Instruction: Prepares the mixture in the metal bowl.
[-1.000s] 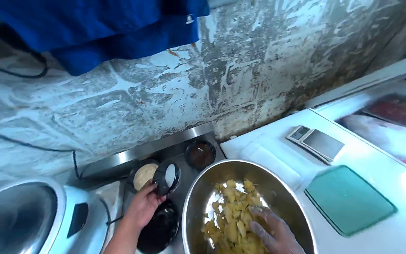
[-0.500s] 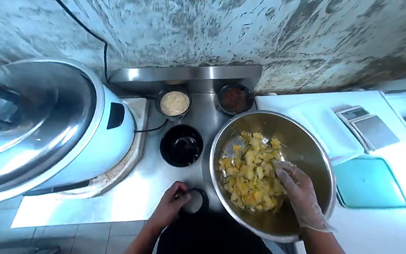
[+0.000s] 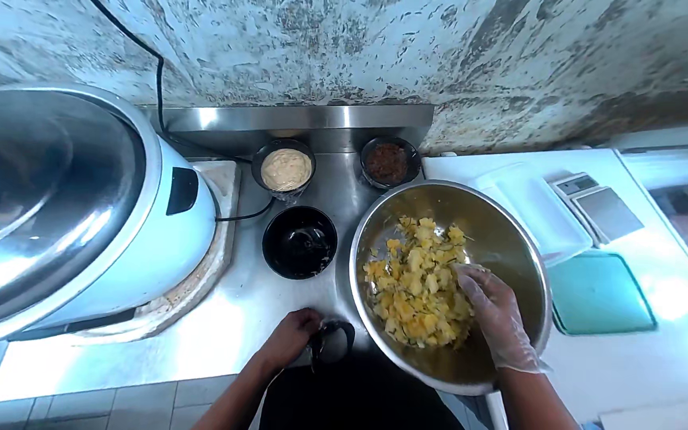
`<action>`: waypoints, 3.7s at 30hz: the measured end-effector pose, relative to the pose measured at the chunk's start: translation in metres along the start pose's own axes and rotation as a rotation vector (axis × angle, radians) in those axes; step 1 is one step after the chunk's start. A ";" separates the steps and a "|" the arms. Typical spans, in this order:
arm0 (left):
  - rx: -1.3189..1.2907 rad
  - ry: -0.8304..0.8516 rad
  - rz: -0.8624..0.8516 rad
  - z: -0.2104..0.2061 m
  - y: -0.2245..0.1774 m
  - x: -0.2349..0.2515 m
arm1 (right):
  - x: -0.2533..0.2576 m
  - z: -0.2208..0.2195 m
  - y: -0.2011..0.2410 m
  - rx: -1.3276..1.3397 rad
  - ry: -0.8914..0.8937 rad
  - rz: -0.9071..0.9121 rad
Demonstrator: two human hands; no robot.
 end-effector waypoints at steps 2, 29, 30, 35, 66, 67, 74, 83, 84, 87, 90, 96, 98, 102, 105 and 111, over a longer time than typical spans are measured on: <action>0.135 -0.026 0.021 0.002 -0.001 0.001 | -0.001 0.000 0.000 0.003 -0.001 -0.009; -0.248 -0.576 -0.025 0.008 0.014 0.022 | 0.000 -0.002 0.004 -0.015 0.016 -0.050; -0.267 -0.560 -0.041 0.008 0.015 0.022 | 0.000 -0.002 0.003 -0.013 0.016 -0.051; -0.300 -0.344 -0.101 0.018 0.015 0.013 | 0.000 -0.001 0.003 -0.026 0.015 -0.062; 0.088 -0.243 0.019 0.041 0.044 -0.020 | 0.001 -0.004 0.003 -0.072 0.052 -0.056; 0.117 -0.229 0.036 0.041 0.047 -0.023 | 0.001 -0.004 0.002 -0.070 0.051 -0.054; 0.109 -0.085 0.275 0.039 0.060 -0.045 | 0.001 -0.005 0.001 -0.056 0.047 -0.075; 0.003 0.023 0.201 0.029 0.051 -0.047 | 0.001 -0.006 0.002 -0.066 0.049 -0.063; -0.077 0.033 0.165 0.026 0.049 -0.048 | 0.001 -0.006 0.002 -0.070 0.049 -0.068; -0.309 0.068 -0.028 0.015 0.045 -0.048 | 0.000 -0.006 0.002 -0.062 0.037 -0.081; -0.372 0.074 -0.262 0.005 0.035 -0.046 | 0.000 -0.006 0.002 -0.057 0.039 -0.068; -0.219 0.204 -0.369 -0.004 0.018 -0.042 | 0.001 -0.006 0.004 -0.057 0.048 -0.074; -0.292 0.180 -0.335 -0.007 0.020 -0.035 | 0.001 -0.006 0.004 -0.058 0.058 -0.072; -0.360 0.170 -0.233 -0.003 0.018 -0.023 | 0.001 -0.005 0.001 -0.049 0.043 -0.074; -0.342 0.163 -0.108 0.002 0.017 -0.020 | 0.001 -0.006 0.001 -0.062 0.048 -0.080; -0.062 0.029 0.119 0.009 0.007 -0.005 | 0.001 -0.006 0.002 -0.061 0.044 -0.082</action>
Point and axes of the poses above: each hand's wrist, its own x-axis towards the middle knuckle, its own z-axis out of the back of the hand, y = z × x, the point moved 5 cm from there along x, towards the middle knuckle, and after that the axes turned 11 degrees about y, right-handed, at the moved point
